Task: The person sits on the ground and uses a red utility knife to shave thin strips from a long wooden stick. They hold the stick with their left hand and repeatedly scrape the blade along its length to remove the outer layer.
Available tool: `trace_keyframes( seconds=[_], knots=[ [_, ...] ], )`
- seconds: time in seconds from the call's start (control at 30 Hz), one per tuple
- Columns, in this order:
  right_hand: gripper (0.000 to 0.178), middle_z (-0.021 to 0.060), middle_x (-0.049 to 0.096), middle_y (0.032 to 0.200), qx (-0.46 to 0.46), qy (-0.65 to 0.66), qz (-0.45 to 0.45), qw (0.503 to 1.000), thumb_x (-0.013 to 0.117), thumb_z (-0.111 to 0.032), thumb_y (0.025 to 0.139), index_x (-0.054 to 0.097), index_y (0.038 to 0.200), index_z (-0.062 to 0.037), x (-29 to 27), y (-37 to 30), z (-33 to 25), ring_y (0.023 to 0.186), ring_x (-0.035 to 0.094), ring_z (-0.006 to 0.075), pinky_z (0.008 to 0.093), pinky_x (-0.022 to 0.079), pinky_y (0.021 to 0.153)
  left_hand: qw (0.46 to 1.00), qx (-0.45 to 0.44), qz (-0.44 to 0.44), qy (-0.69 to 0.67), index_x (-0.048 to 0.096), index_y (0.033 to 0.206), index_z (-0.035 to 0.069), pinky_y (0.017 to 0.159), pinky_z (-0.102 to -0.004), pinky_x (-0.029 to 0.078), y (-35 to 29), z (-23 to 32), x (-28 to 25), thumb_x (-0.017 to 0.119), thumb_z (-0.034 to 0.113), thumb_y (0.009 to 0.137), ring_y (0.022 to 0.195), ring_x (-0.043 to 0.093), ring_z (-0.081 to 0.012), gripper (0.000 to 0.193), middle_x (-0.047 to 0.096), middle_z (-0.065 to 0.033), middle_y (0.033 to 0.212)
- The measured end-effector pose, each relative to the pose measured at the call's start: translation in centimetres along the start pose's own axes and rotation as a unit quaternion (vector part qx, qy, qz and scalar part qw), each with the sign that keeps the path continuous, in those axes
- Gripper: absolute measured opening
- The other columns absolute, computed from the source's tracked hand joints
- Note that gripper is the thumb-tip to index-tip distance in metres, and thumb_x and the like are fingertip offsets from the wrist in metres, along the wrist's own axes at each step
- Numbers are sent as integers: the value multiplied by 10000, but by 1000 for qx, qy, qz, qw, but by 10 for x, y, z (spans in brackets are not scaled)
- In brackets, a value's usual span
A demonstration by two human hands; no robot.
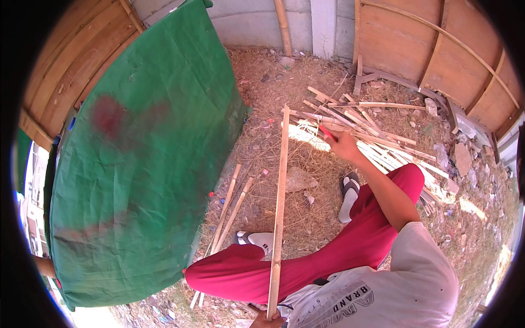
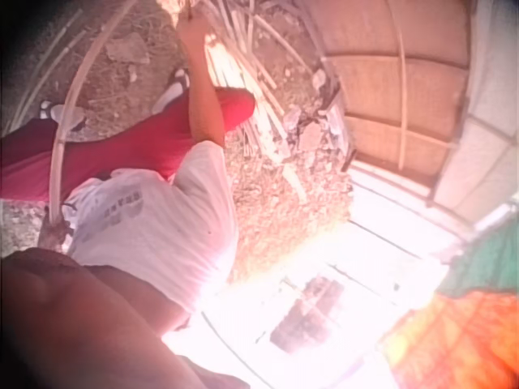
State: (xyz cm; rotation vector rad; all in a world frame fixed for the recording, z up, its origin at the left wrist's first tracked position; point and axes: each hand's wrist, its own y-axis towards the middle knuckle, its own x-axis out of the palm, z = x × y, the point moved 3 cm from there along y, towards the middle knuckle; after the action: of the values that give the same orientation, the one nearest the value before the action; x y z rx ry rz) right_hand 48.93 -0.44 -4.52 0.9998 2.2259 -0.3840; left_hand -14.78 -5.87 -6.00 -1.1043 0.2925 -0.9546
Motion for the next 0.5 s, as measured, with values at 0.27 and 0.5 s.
trace_keyframes(
  seconds=[0.27, 0.5],
  knots=[
    [321, 197, 690, 859, -280, -8, -123, 952, 551, -262, 1055, 651, 1227, -10, 45, -110, -104, 729, 668, 385, 487, 528, 654, 990, -39, -86, -108, 434, 798, 119, 444, -277, 320, 19, 44, 5, 692, 30, 947, 473, 408, -87, 311, 448, 23, 591],
    [366, 148, 707, 850, -277, -91, -98, 951, 593, -361, 1023, 710, 1157, -41, 50, -119, -109, 623, 665, 341, 475, 532, 548, 993, 2, -82, -88, 384, 770, 155, 433, -258, 249, 17, 77, 21, 669, -36, 953, 467, 337, -40, 389, 391, 57, 568]
  ],
)
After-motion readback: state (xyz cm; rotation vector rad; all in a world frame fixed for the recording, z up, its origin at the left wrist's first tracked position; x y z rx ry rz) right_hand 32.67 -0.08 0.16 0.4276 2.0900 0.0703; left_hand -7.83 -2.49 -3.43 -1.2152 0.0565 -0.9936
